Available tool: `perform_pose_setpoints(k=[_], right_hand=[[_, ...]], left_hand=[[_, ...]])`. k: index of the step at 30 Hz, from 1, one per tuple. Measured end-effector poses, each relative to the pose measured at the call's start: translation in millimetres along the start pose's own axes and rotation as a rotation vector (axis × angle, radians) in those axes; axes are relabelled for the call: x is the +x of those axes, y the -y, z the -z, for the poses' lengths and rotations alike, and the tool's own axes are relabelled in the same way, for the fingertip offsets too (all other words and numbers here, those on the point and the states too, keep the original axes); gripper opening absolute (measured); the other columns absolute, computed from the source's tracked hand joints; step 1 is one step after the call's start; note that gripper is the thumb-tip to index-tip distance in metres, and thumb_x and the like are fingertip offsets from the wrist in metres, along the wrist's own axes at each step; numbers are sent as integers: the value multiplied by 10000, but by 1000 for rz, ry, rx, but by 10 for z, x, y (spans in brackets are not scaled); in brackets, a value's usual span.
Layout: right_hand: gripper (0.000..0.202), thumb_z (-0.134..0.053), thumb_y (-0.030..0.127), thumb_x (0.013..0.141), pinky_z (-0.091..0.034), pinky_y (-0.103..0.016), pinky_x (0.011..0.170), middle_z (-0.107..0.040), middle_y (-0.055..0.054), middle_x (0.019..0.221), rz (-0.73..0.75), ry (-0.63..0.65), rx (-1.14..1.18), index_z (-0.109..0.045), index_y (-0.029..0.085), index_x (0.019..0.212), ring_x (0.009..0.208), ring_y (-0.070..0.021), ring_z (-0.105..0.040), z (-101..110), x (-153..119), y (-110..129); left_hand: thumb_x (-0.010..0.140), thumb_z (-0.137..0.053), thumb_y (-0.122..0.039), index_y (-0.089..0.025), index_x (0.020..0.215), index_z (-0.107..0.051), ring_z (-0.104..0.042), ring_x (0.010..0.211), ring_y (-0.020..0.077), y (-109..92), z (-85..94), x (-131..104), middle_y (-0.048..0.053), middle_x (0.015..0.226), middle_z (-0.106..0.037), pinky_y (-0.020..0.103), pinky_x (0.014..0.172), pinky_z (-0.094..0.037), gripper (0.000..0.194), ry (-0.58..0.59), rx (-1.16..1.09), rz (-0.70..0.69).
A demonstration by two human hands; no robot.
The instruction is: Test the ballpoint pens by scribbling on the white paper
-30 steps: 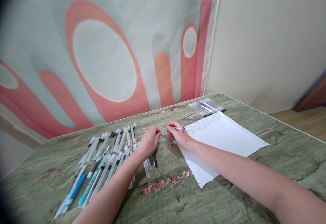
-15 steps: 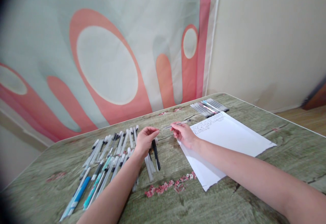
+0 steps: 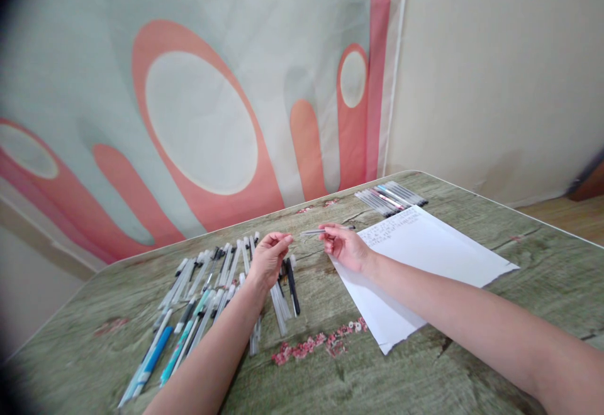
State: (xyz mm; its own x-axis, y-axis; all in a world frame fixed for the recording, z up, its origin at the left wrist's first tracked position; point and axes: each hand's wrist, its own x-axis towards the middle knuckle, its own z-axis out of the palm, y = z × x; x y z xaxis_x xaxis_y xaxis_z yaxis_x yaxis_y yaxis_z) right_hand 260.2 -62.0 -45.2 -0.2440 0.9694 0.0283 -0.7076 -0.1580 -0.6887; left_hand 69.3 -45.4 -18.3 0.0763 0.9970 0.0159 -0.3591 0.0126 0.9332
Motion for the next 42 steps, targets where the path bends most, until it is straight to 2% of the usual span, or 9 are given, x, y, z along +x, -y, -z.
perform_pose_setpoints(k=[8, 20, 27, 35, 42], right_hand=[[222, -517, 262, 755, -380, -254, 525, -657, -58, 729, -70, 47, 53, -658, 145, 880, 539, -98, -476, 28, -4, 28], [216, -512, 242, 766, -385, -255, 549, -665, -60, 729, -96, 43, 73, -661, 147, 890, 553, -100, -476, 10, -10, 40], [216, -526, 246, 768, -385, -256, 557, -669, -61, 755, -96, 50, 69, -659, 147, 905, 555, -96, -477, -33, -40, 41], [200, -567, 222, 757, -390, -249, 564, -662, -41, 771, -84, 51, 41, -648, 164, 931, 559, -87, -476, -48, -47, 25], [180, -573, 275, 774, -395, -237, 538, -661, -32, 766, -66, 20, 44, -647, 177, 905, 540, -80, -474, -36, -19, -6]], left_hand=[[462, -791, -148, -135, 684, -552, -565, 580, 45, -15, -65, -41, -7, 714, -644, 136, 513, -400, 326, -30, -148, 151], [571, -732, -77, -167, 740, -556, -612, 656, 57, -36, -21, -27, -41, 737, -642, 121, 523, -455, 259, 30, -418, 277], [620, -712, -112, -167, 753, -558, -595, 654, 39, 5, 25, -9, -42, 742, -621, 119, 560, -455, 211, 87, -448, 257], [673, -679, -166, -161, 757, -555, -565, 659, 37, 16, 31, -5, -23, 753, -591, 139, 617, -446, 150, 121, -422, 165], [685, -661, -215, -170, 860, -548, -508, 620, 30, 42, 1, -22, -38, 671, -517, 150, 668, -410, 214, 122, -297, 47]])
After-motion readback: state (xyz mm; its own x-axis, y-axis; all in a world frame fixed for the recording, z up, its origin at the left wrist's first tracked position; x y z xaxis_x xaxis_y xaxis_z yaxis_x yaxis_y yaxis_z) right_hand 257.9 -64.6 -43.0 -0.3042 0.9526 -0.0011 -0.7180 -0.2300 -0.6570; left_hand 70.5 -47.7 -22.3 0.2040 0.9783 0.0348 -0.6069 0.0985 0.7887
